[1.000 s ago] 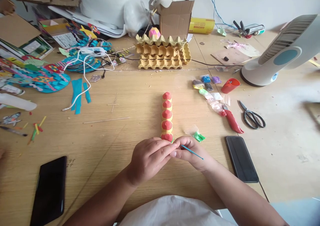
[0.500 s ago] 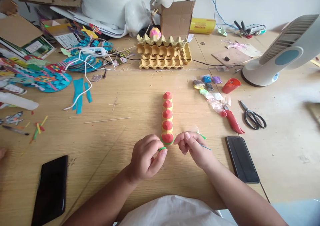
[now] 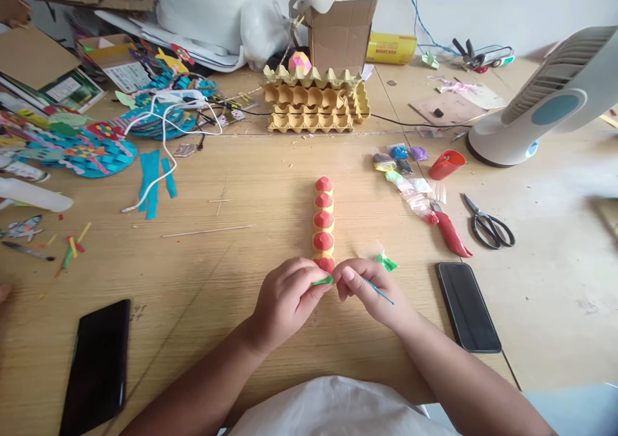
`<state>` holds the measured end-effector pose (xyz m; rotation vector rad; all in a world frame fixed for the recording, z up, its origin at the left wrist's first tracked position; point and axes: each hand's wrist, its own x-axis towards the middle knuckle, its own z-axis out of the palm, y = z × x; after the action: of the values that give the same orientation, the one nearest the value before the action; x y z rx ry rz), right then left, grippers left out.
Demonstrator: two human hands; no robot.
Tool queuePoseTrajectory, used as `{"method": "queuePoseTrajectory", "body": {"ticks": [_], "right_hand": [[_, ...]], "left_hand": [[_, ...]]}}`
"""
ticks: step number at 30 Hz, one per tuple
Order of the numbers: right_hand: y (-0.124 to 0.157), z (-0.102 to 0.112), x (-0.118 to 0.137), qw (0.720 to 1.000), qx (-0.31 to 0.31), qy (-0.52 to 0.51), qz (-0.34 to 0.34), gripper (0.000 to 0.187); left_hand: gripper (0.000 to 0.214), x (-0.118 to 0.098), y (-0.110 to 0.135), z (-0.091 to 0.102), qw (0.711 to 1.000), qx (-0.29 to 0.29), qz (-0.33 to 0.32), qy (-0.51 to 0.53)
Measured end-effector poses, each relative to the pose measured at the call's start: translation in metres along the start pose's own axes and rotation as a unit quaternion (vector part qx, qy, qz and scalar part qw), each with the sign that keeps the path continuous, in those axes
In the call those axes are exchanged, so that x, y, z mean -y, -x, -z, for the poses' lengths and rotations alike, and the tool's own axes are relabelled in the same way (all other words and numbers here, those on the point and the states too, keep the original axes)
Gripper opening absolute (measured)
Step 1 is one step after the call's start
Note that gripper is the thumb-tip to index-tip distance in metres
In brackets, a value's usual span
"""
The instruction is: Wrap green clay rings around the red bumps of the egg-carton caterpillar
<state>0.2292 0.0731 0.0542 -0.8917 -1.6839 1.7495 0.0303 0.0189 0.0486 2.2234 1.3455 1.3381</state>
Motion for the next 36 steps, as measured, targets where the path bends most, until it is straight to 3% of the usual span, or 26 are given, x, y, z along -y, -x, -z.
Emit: {"method": "queuePoseTrajectory", "body": {"ticks": [7,13,16,20,24,29,33,36], "right_hand": [[0.0,-0.005,-0.003,1.0,0.025,0.002,-0.016,0.037],[0.0,-0.004,-0.006,0.999,0.01,-0.046,-0.002,0.031],[0.002,-0.004,-0.003,1.0,0.007,0.016,0.02,0.035],[0.003,-0.004,0.0,0.986,0.004,0.127,0.104,0.042],[0.002,-0.005,-0.001,0.979,0.04,0.135,0.148,0.051],[0.004,-0.007,0.005,0.984,0.044,0.116,0.128,0.044],[0.006,-0.006,0.009,0.99,0.041,0.098,0.09,0.034],[0.005,-0.006,0.008,0.986,0.029,0.113,0.115,0.036]], "left_hand": [[0.028,0.003,0.003,0.001,0.987,-0.02,-0.089,-0.129],[0.026,0.0,0.0,0.002,0.997,-0.009,-0.044,-0.071],[0.02,0.0,0.0,0.002,0.997,0.003,-0.046,-0.055],[0.009,-0.001,0.001,0.003,0.998,0.026,-0.05,-0.041],[0.013,-0.002,0.002,0.004,0.997,0.052,-0.054,-0.034],[0.027,0.0,0.005,0.005,0.996,0.047,-0.052,-0.054],[0.009,-0.001,0.005,0.004,0.998,0.03,-0.033,-0.032],[0.008,-0.001,0.006,0.002,1.0,0.019,-0.02,0.003]]}}
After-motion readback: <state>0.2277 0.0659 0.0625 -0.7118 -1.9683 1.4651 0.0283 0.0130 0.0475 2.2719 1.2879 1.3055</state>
